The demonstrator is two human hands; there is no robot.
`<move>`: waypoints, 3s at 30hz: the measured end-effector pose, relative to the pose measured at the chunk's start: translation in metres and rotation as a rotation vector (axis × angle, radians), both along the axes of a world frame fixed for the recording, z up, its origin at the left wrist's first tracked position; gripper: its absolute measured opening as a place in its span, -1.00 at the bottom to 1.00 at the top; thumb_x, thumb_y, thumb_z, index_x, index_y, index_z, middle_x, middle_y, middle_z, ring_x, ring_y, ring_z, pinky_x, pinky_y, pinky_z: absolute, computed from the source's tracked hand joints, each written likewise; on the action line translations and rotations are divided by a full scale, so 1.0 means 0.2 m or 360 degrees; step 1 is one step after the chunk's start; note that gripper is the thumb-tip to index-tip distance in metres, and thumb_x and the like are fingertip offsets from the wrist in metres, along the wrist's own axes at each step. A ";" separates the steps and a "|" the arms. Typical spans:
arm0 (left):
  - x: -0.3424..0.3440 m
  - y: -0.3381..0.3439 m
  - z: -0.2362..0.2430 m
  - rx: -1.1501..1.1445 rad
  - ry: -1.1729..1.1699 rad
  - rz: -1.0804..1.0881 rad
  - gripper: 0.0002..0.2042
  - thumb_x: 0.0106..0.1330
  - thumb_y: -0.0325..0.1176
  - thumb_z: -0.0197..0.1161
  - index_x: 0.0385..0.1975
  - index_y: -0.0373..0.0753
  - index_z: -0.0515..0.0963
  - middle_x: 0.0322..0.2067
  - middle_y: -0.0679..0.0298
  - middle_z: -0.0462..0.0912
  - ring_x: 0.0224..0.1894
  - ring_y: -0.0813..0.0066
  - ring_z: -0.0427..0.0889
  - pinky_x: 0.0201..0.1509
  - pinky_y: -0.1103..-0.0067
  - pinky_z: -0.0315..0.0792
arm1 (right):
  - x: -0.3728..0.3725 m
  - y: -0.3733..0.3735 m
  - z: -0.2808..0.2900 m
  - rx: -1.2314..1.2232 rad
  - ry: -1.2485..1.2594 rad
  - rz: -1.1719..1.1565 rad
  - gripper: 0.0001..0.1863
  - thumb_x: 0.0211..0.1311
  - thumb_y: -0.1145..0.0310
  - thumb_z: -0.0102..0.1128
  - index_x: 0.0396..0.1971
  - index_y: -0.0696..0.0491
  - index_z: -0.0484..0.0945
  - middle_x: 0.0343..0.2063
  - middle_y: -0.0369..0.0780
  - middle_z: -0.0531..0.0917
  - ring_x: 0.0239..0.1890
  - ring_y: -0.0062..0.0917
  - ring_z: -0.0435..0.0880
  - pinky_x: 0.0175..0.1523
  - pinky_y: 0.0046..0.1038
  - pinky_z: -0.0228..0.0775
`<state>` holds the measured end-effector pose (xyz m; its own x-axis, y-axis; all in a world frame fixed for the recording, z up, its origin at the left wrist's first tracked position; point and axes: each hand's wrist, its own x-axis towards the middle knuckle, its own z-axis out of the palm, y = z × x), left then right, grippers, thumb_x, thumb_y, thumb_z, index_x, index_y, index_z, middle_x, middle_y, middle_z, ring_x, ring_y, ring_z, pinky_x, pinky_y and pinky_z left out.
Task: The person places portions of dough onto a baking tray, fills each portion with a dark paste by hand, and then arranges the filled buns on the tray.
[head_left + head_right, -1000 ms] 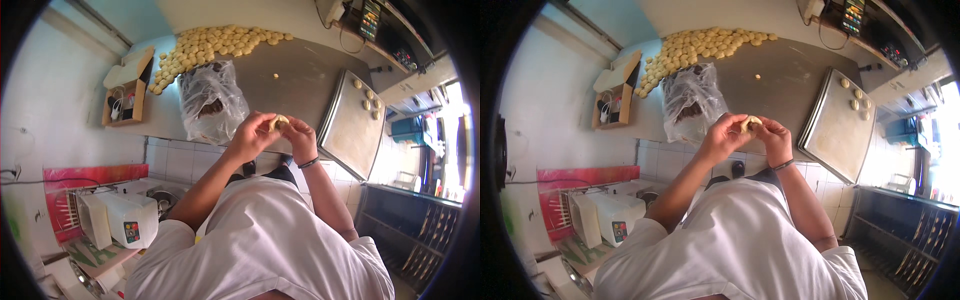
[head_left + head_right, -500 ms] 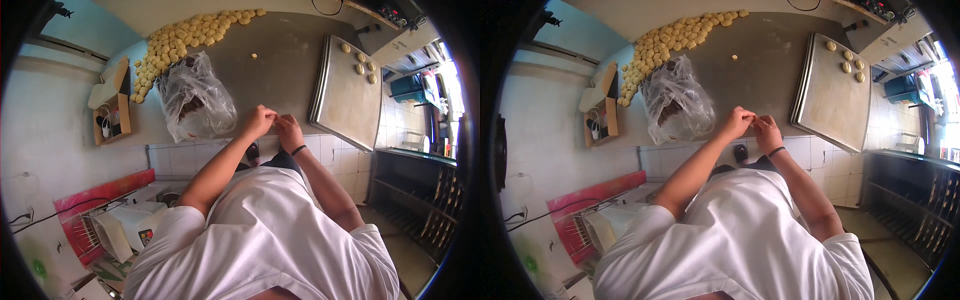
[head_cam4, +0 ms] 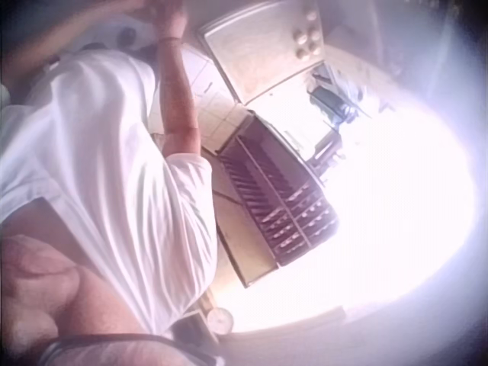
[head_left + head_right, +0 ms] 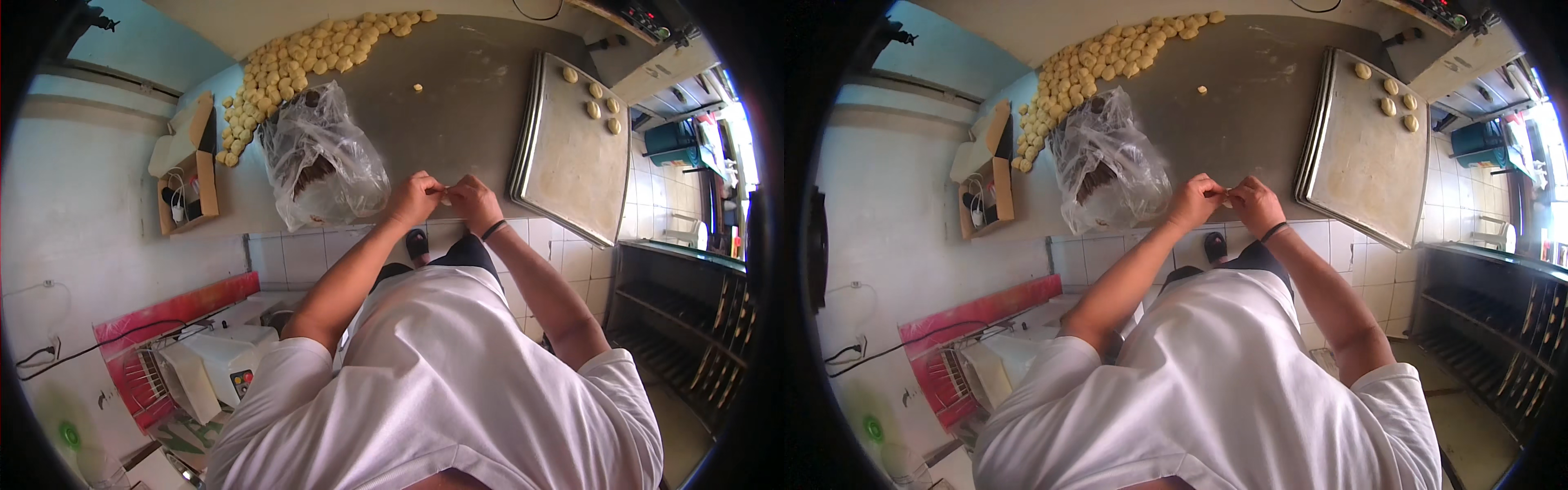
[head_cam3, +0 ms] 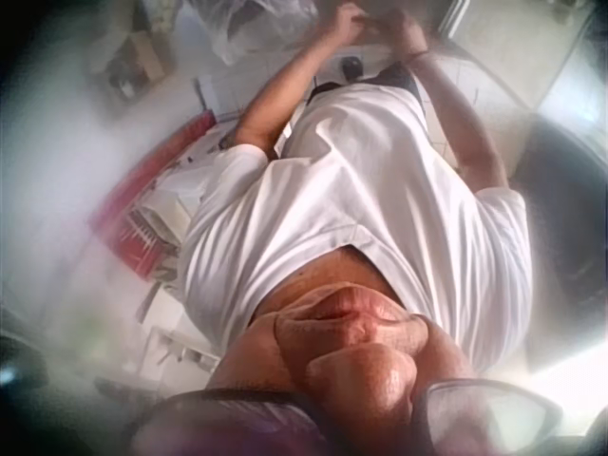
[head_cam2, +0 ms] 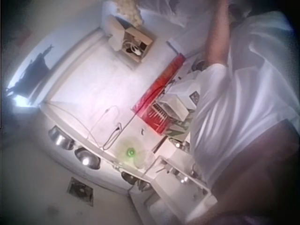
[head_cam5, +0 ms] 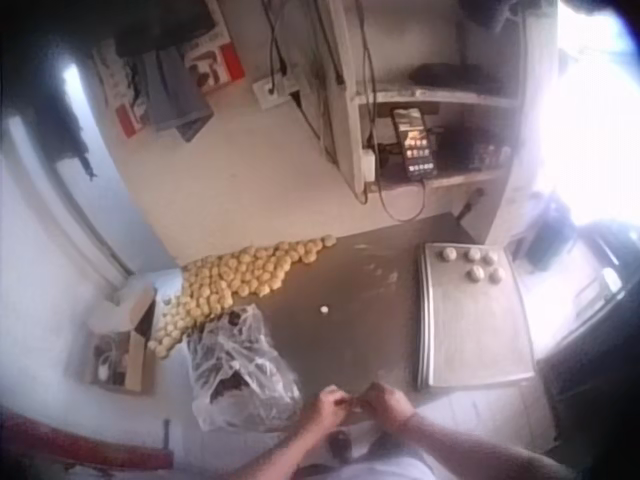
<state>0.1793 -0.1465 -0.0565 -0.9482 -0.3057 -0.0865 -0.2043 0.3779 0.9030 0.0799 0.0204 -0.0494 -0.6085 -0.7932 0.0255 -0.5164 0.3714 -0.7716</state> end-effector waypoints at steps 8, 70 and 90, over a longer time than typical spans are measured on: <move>0.08 0.14 0.04 -0.0634 0.0344 0.0043 -0.83 0.11 -0.49 0.39 -0.30 -0.33 0.64 -0.31 0.06 0.61 -0.34 0.04 0.68 -0.26 0.32 0.58 | 0.23 0.05 0.12 -0.0016 -0.0338 -0.0226 -0.51 0.23 0.45 0.16 0.18 0.21 0.48 -0.04 -0.03 0.69 0.05 -0.06 0.64 0.22 -0.22 0.45; 0.46 0.36 0.38 0.1038 -0.0082 0.1402 -0.73 0.47 -0.49 0.15 0.10 -0.41 0.53 -0.11 0.18 0.68 -0.05 0.54 0.64 0.05 0.59 0.49 | -1.62 -1.57 0.26 -0.0225 0.0349 -0.0450 -0.68 0.24 0.21 0.18 -0.07 0.01 0.66 -0.24 -0.17 0.75 -0.21 -0.33 0.72 -0.08 -0.35 0.51; 0.57 -0.58 0.14 -0.1108 -0.0013 0.1118 -0.62 0.29 -0.45 0.25 0.13 -0.26 0.53 0.07 0.12 0.58 0.07 0.11 0.61 0.11 0.35 0.55 | -0.60 0.04 0.01 0.0165 -0.0427 -0.0136 -0.69 0.20 0.48 0.08 -0.07 0.10 0.63 -0.14 -0.09 0.66 -0.03 -0.34 0.63 0.07 -0.31 0.47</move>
<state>0.2935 -0.2633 -0.0282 -0.5317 -0.7839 0.3207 -0.5908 0.6146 0.5227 -0.0410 0.0281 -0.0477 -0.6471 -0.7289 -0.2235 -0.2627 0.4884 -0.8322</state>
